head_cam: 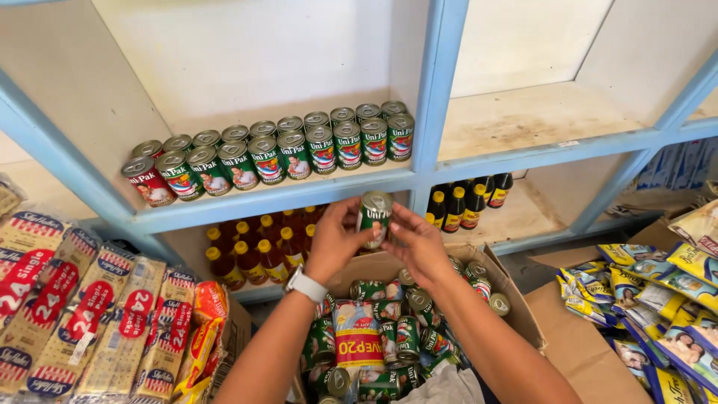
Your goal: The recorder is taking canned sardines from a box and arranging them neatly on a grocery store shelf.
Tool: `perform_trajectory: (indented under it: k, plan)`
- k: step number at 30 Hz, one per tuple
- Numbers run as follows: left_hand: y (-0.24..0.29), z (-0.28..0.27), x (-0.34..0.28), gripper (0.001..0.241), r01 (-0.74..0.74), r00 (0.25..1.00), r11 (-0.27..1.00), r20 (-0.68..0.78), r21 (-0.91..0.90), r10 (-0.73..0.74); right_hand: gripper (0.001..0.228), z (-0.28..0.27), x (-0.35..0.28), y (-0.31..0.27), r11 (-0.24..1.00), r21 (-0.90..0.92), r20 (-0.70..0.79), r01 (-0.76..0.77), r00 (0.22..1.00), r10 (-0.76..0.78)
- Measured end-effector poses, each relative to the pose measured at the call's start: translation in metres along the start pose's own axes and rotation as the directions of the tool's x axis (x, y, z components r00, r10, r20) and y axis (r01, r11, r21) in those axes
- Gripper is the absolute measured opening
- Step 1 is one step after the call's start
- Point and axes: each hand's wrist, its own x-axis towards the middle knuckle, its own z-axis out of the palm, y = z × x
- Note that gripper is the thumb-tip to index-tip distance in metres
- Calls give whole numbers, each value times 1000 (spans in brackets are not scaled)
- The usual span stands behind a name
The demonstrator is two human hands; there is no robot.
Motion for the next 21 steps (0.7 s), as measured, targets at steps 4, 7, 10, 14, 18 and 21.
perform_trajectory:
  k: [4, 7, 10, 14, 18, 21]
  plan:
    - [38, -7, 30, 67, -84, 994, 928, -38, 362, 105, 54, 32, 12, -28, 995, -54, -8, 85, 996, -86]
    - [56, -11, 52, 71, -19, 1000, 958, -10, 286, 22, 58, 40, 31, -36, 983, -49, 5, 180, 984, -180]
    - [65, -16, 68, 72, -49, 998, 947, -9, 318, 54, 65, 47, 47, -44, 951, -131, 53, 280, 960, -276]
    - [78, -19, 92, 69, -144, 982, 882, -42, 449, 182, 74, 54, 65, -61, 897, -266, 75, 352, 936, -345]
    - [95, -20, 122, 64, -167, 970, 842, -66, 512, 233, 79, 68, 81, -85, 868, -302, 96, 393, 919, -383]
    - [102, -18, 144, 66, -169, 958, 787, -90, 593, 273, 85, 75, 98, -96, 840, -260, 149, 477, 879, -453]
